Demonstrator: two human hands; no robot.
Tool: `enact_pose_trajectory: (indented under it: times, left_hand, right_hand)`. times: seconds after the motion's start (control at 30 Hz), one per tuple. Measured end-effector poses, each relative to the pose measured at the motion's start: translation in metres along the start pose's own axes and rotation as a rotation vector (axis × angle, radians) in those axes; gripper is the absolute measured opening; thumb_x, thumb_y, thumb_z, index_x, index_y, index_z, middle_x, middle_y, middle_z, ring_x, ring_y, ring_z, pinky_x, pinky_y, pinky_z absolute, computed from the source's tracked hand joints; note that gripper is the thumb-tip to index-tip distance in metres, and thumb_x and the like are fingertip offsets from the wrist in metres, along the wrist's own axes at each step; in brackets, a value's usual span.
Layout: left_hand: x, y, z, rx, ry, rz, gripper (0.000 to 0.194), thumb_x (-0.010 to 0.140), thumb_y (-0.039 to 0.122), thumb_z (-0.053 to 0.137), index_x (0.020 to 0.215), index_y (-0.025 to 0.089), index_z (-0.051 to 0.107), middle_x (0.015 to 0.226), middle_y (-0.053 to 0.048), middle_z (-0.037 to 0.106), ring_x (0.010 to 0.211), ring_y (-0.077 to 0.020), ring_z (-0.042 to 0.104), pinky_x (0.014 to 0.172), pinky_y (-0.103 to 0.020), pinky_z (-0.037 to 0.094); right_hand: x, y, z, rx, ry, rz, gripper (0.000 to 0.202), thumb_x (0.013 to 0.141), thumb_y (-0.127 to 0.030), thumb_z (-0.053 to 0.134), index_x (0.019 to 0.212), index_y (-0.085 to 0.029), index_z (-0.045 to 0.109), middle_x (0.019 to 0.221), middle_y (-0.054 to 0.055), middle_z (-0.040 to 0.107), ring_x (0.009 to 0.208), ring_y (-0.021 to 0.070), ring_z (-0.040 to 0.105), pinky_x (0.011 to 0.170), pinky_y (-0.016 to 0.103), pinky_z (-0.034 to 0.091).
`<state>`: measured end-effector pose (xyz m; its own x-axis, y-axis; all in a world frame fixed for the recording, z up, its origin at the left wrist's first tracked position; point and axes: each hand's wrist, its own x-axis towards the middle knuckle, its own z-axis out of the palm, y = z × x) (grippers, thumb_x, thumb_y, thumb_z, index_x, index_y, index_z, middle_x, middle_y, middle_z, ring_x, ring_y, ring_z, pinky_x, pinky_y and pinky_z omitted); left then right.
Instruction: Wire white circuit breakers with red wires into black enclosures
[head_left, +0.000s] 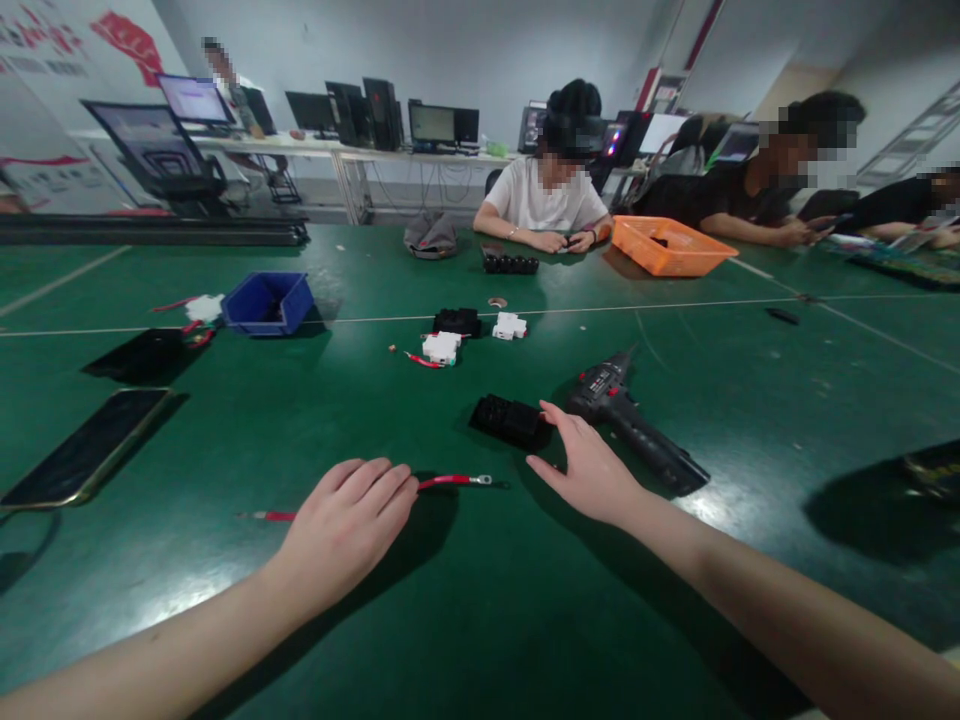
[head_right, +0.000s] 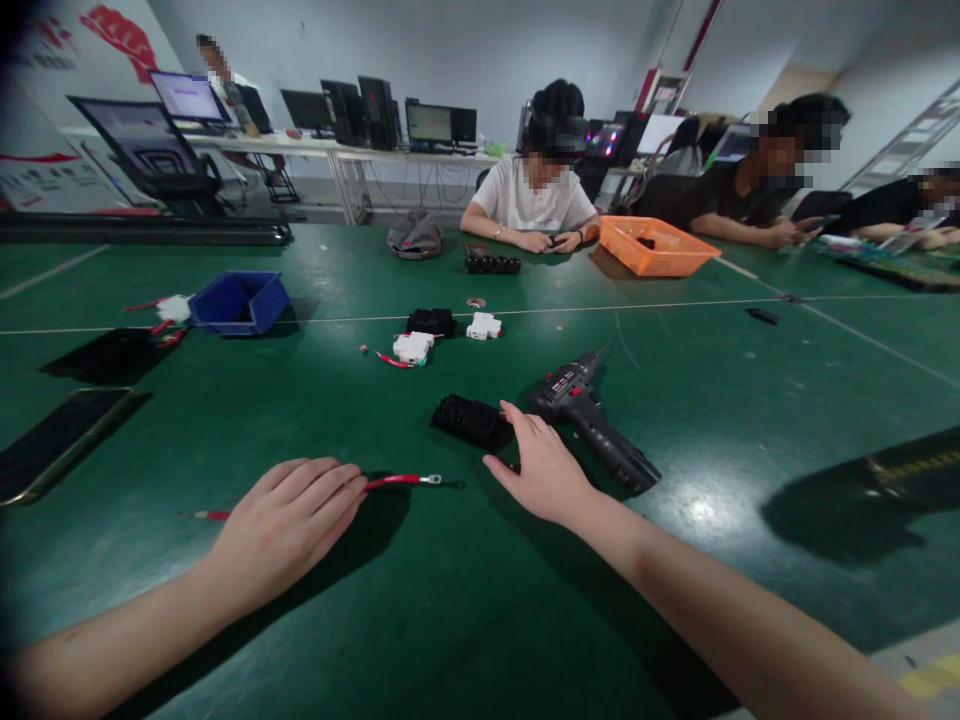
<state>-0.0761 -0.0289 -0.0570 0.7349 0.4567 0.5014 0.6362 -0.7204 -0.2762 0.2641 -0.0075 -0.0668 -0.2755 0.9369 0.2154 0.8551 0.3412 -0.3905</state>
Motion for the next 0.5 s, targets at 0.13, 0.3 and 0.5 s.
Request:
enact_pose_trajectory:
  times: [0.13,0.3,0.5]
  left_hand:
    - [0.0027,0.0009,-0.0009,-0.002,0.009,-0.016,0.016,0.096,0.015,0.057,0.103,0.016,0.072,0.106,-0.006,0.075,0.099,-0.0241,0.066,0.092,-0.044,0.049]
    - [0.0038,0.0018,-0.0013,0.012,0.007,-0.026,0.016,0.096,0.017,0.056,0.102,0.017,0.071,0.105,-0.007,0.074,0.097,-0.0236,0.066,0.088,-0.041,0.049]
    - [0.0030,0.0006,-0.0022,0.039,-0.008,-0.052,0.015,0.096,0.016,0.057,0.101,0.015,0.071,0.104,-0.007,0.074,0.094,-0.0237,0.065,0.083,-0.040,0.048]
  right_hand:
    - [0.0046,-0.0033,-0.0019,0.001,0.023,0.018,0.069,0.089,-0.040,0.069,0.147,-0.019,0.040,0.130,0.018,0.063,0.123,0.0339,0.061,0.103,0.056,0.052]
    - [0.0053,-0.0054,-0.0029,0.034,0.081,-0.028,0.061,0.086,-0.036,0.067,0.140,-0.018,0.045,0.121,0.016,0.065,0.112,0.0332,0.064,0.095,0.053,0.056]
    - [0.0001,-0.0042,-0.0067,0.154,0.058,0.025,0.047,0.099,-0.037,0.047,0.142,-0.018,0.042,0.110,0.013,0.066,0.098,0.0297,0.068,0.084,0.047,0.056]
